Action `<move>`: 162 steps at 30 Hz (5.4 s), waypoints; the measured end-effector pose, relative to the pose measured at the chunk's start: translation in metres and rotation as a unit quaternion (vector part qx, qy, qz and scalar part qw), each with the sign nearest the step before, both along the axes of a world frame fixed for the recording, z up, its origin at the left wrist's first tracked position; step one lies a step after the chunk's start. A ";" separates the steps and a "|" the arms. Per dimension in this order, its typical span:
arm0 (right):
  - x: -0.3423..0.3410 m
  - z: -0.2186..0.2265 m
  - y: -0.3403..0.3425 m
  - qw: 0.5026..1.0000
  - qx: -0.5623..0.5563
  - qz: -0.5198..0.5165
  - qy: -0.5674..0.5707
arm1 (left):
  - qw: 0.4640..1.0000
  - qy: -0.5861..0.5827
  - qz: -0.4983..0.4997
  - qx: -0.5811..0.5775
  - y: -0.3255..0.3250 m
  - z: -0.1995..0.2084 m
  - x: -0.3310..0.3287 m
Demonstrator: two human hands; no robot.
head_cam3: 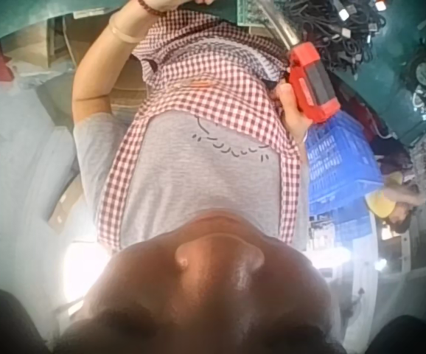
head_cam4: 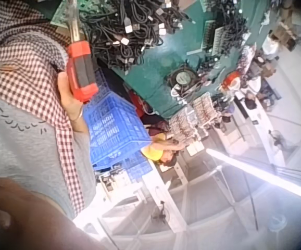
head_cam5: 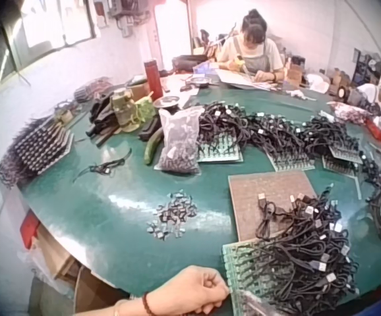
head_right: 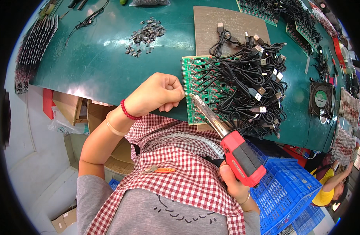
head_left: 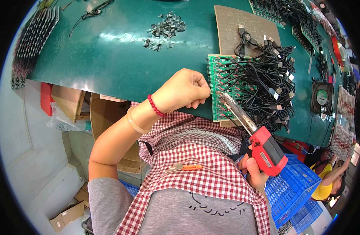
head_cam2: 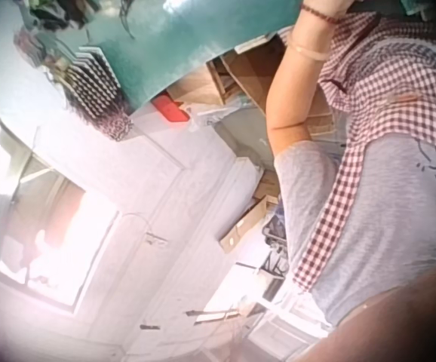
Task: The person solders electronic components onto a circuit board using a soldering gun, replaces the circuit board with another one from the table, and solders more components onto it.
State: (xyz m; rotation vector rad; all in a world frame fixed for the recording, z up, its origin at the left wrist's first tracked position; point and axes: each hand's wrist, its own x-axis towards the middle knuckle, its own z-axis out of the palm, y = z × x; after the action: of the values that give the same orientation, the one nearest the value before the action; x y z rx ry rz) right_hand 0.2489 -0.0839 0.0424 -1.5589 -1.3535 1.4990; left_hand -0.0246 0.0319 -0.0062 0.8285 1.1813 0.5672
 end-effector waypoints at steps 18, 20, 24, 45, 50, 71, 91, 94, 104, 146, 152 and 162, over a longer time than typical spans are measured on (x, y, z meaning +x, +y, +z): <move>0.003 0.000 -0.004 0.999 -0.013 0.009 0.034 | 1.000 0.008 0.001 0.015 -0.003 0.000 -0.001; 0.001 0.003 0.000 0.999 -0.005 0.011 0.041 | 1.000 0.000 0.003 0.021 -0.006 0.000 -0.004; -0.006 0.004 0.004 0.990 0.037 -0.039 0.129 | 0.996 0.059 -0.019 0.065 -0.016 0.014 -0.014; -0.007 0.000 -0.007 0.980 0.125 -0.018 0.156 | 0.763 0.418 -0.278 0.406 -0.107 -0.178 0.047; -0.007 0.000 -0.007 0.976 0.122 -0.020 0.180 | 0.716 0.479 -0.314 0.399 -0.099 -0.163 0.048; -0.043 0.013 0.034 0.989 0.049 0.131 0.049 | 0.973 -0.006 0.041 0.225 -0.103 0.041 0.054; 0.008 -0.008 0.004 0.996 0.015 0.023 0.080 | 1.000 -0.025 -0.001 0.016 -0.023 0.000 0.003; 0.017 -0.014 -0.003 0.996 0.017 0.034 0.087 | 1.000 -0.011 -0.025 0.010 -0.017 0.001 0.003; 0.025 -0.027 -0.009 0.997 0.015 0.063 0.029 | 0.999 -0.033 -0.036 -0.001 -0.013 0.000 0.002; 0.021 -0.020 -0.017 0.998 0.030 0.041 -0.027 | 1.000 -0.012 -0.023 -0.004 -0.011 0.001 0.005; 0.019 -0.017 -0.014 0.998 0.015 0.021 0.066 | 0.999 0.005 -0.038 0.004 -0.013 0.006 0.001; 0.010 -0.011 -0.006 0.990 0.049 0.001 0.132 | 0.716 0.583 0.036 0.382 0.031 -0.012 -0.048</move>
State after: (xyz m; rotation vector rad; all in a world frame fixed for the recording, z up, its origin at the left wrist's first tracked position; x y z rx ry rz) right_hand 0.2586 -0.0897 0.0314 -1.2488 -1.2556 1.5537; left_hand -0.0725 0.0628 -0.0185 2.0451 2.1765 0.5938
